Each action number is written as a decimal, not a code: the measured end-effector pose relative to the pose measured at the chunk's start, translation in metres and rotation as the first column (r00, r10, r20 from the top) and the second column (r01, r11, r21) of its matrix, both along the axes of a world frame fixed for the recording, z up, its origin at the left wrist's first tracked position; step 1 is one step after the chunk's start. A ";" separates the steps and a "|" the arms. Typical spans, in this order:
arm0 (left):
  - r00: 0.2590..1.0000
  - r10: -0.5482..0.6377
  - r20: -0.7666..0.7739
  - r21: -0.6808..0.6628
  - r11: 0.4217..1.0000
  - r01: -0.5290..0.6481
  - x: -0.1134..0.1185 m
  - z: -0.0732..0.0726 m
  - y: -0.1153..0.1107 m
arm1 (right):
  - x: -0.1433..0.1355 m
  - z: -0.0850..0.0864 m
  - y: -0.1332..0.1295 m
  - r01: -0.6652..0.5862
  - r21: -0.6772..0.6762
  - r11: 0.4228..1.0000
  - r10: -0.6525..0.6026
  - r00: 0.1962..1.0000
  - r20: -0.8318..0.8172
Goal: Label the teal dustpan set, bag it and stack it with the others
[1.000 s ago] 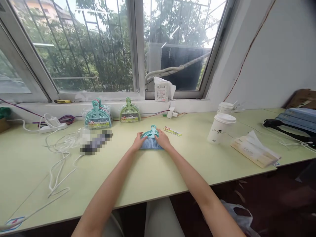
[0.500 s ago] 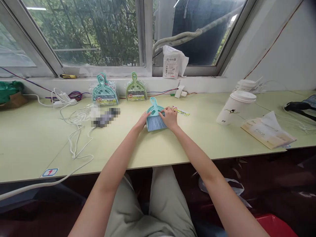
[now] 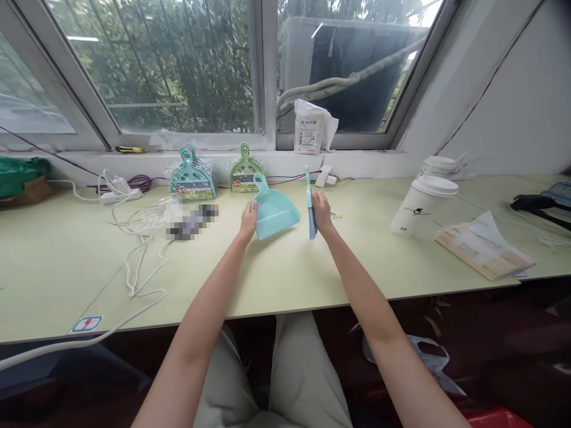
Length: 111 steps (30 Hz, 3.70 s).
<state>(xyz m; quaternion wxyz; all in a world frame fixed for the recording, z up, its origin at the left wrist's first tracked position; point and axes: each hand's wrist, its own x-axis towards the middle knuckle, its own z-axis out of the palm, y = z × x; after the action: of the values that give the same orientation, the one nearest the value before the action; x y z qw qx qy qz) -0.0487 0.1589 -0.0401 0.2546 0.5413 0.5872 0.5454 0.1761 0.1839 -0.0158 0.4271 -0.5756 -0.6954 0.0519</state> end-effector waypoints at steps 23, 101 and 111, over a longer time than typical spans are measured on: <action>0.699 0.033 -0.714 -0.156 0.966 -0.204 -0.044 0.002 -0.012 | 0.014 -0.010 -0.004 0.253 -0.382 0.889 -0.015 0.849 0.527; 0.804 -0.291 0.518 -0.133 0.901 0.412 0.065 -0.012 -0.023 | -0.023 -0.024 -0.001 -0.131 -0.147 0.980 0.098 0.972 -0.212; 0.736 -0.038 0.676 -0.171 0.963 0.206 0.021 -0.006 -0.016 | 0.047 -0.047 0.036 0.201 -0.242 0.949 -0.164 0.973 0.164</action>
<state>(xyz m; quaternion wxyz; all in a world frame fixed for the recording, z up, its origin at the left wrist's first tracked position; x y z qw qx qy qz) -0.0275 0.1428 -0.0462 0.5448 0.3142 0.4804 0.6113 0.2228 0.2197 -0.0630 0.3014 -0.6900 -0.6553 0.0605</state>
